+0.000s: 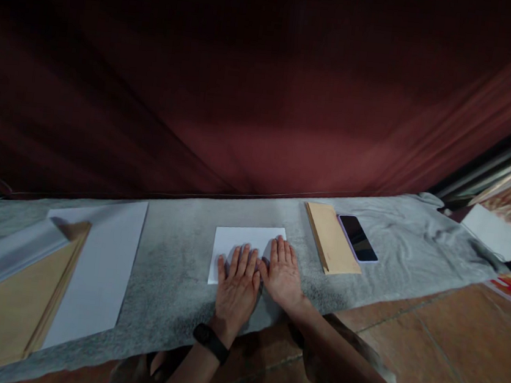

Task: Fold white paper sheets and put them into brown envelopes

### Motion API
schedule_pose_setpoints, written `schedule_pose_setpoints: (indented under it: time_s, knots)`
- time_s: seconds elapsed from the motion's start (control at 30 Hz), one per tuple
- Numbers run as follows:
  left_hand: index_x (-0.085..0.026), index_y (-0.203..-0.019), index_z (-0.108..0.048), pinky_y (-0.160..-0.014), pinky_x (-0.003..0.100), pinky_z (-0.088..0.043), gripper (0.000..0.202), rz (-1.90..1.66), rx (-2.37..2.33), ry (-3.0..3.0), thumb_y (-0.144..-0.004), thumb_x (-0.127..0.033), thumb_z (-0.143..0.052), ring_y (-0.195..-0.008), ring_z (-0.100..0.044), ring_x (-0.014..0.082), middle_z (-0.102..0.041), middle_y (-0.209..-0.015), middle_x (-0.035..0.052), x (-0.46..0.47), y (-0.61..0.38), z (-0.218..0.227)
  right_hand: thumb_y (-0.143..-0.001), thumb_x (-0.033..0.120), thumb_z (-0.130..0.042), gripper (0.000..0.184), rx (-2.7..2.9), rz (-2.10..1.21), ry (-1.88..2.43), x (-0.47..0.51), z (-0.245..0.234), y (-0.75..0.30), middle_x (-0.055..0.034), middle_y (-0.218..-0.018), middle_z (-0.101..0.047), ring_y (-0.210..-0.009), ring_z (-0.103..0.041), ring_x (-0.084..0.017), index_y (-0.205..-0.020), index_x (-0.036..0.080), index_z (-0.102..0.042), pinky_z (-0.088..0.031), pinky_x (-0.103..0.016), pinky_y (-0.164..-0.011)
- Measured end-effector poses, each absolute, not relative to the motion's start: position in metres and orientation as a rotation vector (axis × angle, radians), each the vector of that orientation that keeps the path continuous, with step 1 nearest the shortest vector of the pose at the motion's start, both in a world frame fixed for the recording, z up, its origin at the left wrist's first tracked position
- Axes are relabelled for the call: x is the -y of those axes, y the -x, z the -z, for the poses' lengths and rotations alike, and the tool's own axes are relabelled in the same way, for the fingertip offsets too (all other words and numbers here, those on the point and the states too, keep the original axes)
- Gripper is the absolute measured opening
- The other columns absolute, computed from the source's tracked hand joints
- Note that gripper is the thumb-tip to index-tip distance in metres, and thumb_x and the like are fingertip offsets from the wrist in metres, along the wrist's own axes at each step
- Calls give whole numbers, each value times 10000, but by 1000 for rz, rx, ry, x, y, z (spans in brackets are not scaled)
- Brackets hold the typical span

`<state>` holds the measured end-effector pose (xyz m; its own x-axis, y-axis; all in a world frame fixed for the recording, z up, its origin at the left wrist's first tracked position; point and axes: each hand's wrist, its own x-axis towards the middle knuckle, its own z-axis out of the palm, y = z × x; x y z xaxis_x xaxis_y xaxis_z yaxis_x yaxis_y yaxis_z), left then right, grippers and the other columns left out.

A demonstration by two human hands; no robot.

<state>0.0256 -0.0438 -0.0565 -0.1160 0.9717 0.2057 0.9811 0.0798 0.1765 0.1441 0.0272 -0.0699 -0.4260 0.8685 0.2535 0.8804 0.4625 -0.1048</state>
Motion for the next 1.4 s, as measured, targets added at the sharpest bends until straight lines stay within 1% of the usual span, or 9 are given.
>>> schedule_pose_setpoints:
  time_s: [0.3,0.43,0.57,0.67,0.77,0.87,1.07,1.17,1.4]
  knots:
    - [-244,-1498,-468,-1217,641,-164,507,361,2308,2039,-1002,-311,-386,-1514,-290,309,-368,-1624,77,47,-22,52,-1016,426,-426,658,2419,46,1483,-28,72,-145,-262,-1579,-351,-1471,-352,-355,-1515,-1,-393,-251,-519,-1189]
    - [-249,-1496,-472,-1213,642,-167,507,354,2300,2032,-999,-316,-395,-1510,-298,315,-376,-1619,78,47,-22,53,-1015,413,-430,647,2426,27,1495,-28,68,-145,-261,-1571,-370,-1472,-353,-347,-1504,-11,-409,-245,-499,-1199]
    - [-252,-1507,-456,-1212,643,-169,517,327,2303,2044,-1000,-328,-391,-1511,-296,317,-369,-1623,79,46,-21,53,-1015,409,-429,622,2417,21,1499,-28,59,-145,-263,-1551,-405,-1458,-371,-370,-1482,-3,-450,-228,-555,-1200]
    - [-240,-1524,-429,-1212,653,-156,536,287,2308,2060,-994,-294,-377,-1520,-272,324,-347,-1632,88,46,-20,55,-1031,388,-394,594,2398,-10,1438,-24,52,-139,-254,-1565,-390,-1486,-318,-367,-1477,1,-459,-237,-567,-1204]
    - [-237,-1545,-390,-1214,656,-147,581,252,2292,2104,-964,-232,-402,-1530,-238,338,-328,-1641,95,47,-18,58,-1044,384,-372,588,2443,-118,1274,-15,48,-126,-218,-1602,-347,-1517,-257,-327,-1491,7,-443,-281,-511,-1212]
    - [-244,-1561,-353,-1213,662,-146,624,226,2247,2146,-942,-202,-426,-1535,-215,351,-335,-1639,101,49,-16,61,-1053,377,-360,566,2465,-233,1177,-8,50,-112,-185,-1590,-390,-1504,-298,-281,-1486,27,-458,-317,-463,-1212]
    - [-236,-1573,-319,-1224,641,-136,644,231,2247,2125,-937,-177,-406,-1545,-192,324,-329,-1642,104,49,-16,62,-1066,337,-317,509,2424,-272,1180,-12,57,-107,-158,-1533,-485,-1471,-370,-242,-1460,76,-508,-326,-461,-1211]
    - [-230,-1569,-329,-1226,638,-136,632,213,2266,2133,-944,-199,-412,-1541,-204,327,-322,-1646,100,48,-16,61,-1066,327,-321,499,2420,-260,1168,-14,58,-109,-146,-1535,-486,-1471,-370,-237,-1467,93,-504,-316,-461,-1217]
    - [-239,-1577,-299,-1226,630,-149,642,198,2291,2117,-944,-169,-387,-1540,-213,313,-317,-1650,81,49,-16,59,-1065,371,-334,539,2397,-299,1201,-12,61,-115,-164,-1546,-466,-1475,-364,-262,-1482,60,-474,-286,-476,-1231]
